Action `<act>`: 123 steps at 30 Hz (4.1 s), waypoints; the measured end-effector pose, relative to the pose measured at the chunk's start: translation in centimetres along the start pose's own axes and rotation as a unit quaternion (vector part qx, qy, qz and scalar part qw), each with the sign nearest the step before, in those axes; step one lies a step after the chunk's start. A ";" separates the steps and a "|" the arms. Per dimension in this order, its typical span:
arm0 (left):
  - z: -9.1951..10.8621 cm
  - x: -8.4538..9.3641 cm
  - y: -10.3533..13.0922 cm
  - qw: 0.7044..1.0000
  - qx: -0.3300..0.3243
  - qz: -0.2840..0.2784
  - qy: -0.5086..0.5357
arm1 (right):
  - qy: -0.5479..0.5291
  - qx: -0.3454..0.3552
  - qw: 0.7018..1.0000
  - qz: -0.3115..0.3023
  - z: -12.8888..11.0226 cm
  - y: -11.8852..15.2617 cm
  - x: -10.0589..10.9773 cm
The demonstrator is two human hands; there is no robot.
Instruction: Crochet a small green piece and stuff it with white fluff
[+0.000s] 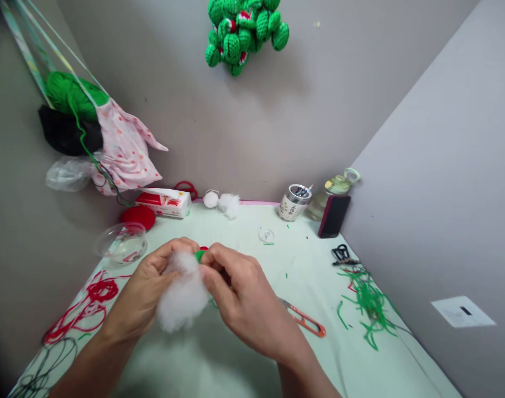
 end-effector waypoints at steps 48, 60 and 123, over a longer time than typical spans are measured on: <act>-1.7 -0.7 0.2 0.991 -0.066 0.107 -0.047 | -0.014 -0.041 0.996 0.083 1.6 -2.0 -2.1; 0.4 0.0 -0.5 1.000 0.005 -0.016 0.004 | -0.002 -0.047 0.997 0.058 1.1 -1.1 -0.7; -1.0 -0.2 0.0 0.999 -0.008 0.010 -0.041 | -0.022 -0.044 0.998 0.025 1.2 -0.8 -1.2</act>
Point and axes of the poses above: each hand's wrist, its own y-axis away from the middle knuckle, its own x-axis out of the back of the hand, z = x × y, the point moved 1 cm from there along -y, towards the middle knuckle, and after that the axes turned 13 degrees about -x, right-handed, at the moved point
